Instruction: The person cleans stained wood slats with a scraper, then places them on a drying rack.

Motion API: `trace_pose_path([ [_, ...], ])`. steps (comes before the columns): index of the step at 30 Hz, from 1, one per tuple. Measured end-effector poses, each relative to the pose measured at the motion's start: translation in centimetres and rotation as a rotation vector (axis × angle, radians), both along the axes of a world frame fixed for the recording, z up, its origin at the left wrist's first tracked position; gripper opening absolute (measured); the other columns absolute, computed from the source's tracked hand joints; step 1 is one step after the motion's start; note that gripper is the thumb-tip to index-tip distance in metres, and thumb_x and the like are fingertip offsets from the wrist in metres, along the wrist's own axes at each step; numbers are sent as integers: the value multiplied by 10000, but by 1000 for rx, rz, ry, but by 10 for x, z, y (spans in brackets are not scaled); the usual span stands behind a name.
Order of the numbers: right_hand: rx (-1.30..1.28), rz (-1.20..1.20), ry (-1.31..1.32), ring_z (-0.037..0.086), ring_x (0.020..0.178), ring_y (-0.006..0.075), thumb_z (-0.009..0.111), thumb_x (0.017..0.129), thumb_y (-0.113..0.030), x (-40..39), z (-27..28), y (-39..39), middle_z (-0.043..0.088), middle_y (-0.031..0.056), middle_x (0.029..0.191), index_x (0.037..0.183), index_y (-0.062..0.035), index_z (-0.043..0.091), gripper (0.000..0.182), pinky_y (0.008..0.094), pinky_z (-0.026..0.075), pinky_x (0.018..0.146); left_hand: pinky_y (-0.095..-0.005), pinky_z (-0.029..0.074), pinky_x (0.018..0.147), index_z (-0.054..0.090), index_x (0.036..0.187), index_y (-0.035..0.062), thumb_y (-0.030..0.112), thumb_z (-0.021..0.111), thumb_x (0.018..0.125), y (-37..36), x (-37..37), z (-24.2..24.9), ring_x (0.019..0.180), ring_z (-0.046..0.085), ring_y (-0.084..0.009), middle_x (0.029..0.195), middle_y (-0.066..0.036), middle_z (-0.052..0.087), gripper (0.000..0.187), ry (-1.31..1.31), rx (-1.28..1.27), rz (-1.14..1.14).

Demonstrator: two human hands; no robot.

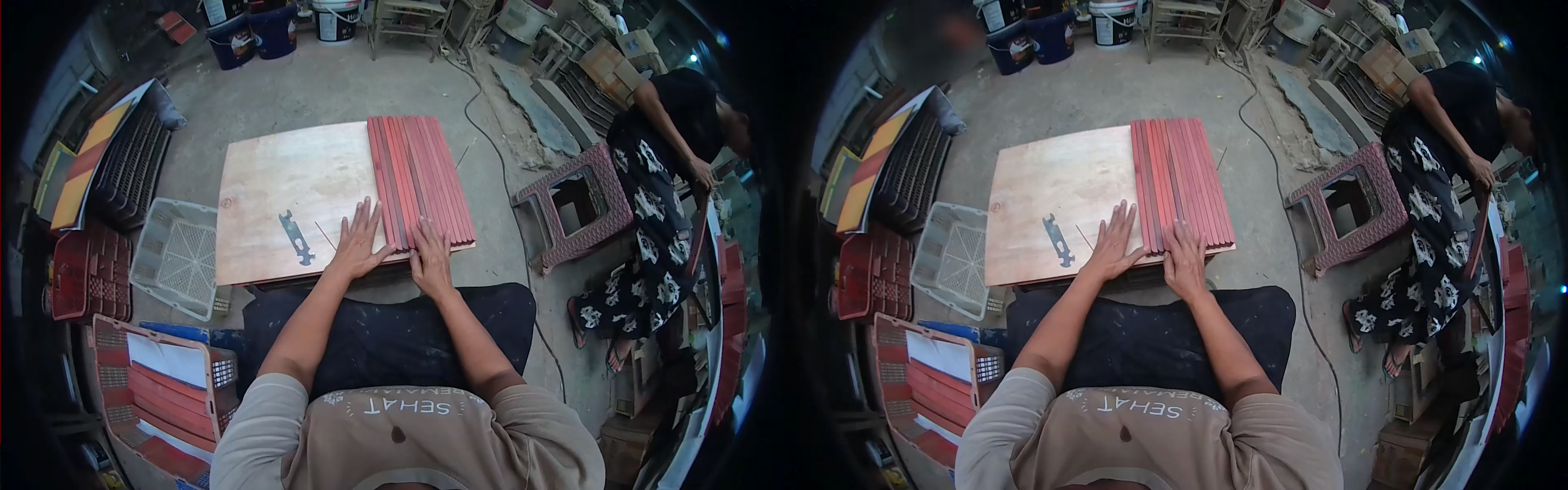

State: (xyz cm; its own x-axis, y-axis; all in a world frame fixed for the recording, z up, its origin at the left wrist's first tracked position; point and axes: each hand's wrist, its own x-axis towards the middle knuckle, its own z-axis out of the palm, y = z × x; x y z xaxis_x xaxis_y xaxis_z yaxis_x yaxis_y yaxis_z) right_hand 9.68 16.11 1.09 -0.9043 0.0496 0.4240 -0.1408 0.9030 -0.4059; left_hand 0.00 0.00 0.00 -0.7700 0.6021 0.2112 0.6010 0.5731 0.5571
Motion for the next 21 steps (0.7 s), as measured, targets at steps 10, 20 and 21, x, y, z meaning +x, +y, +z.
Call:
trace_pose_path([
  [10,-206,223,-40,408,1112,362,526,761,-67,-18,-13,-148,437,218,1176,1170,-4,450,421,440,317,953,-397,192,1054,345,1320,91,140,569,781,-201,7,137,1313,181,-323,1430,-162,168,585,140,-13,398],
  [20,-385,495,-82,376,1182,368,516,781,-60,-2,2,-196,431,229,1243,1227,16,422,462,413,267,1005,-384,253,1016,460,1224,50,366,458,810,-523,228,106,1228,360,-303,1339,-171,367,520,78,420,1577],
  [21,-434,505,-89,372,1191,358,504,790,-53,-5,13,-204,432,217,1248,1230,17,420,453,403,258,1014,-388,250,1012,467,1210,42,385,460,791,-539,254,91,1226,360,-304,1325,-187,382,542,43,617,1697],
])
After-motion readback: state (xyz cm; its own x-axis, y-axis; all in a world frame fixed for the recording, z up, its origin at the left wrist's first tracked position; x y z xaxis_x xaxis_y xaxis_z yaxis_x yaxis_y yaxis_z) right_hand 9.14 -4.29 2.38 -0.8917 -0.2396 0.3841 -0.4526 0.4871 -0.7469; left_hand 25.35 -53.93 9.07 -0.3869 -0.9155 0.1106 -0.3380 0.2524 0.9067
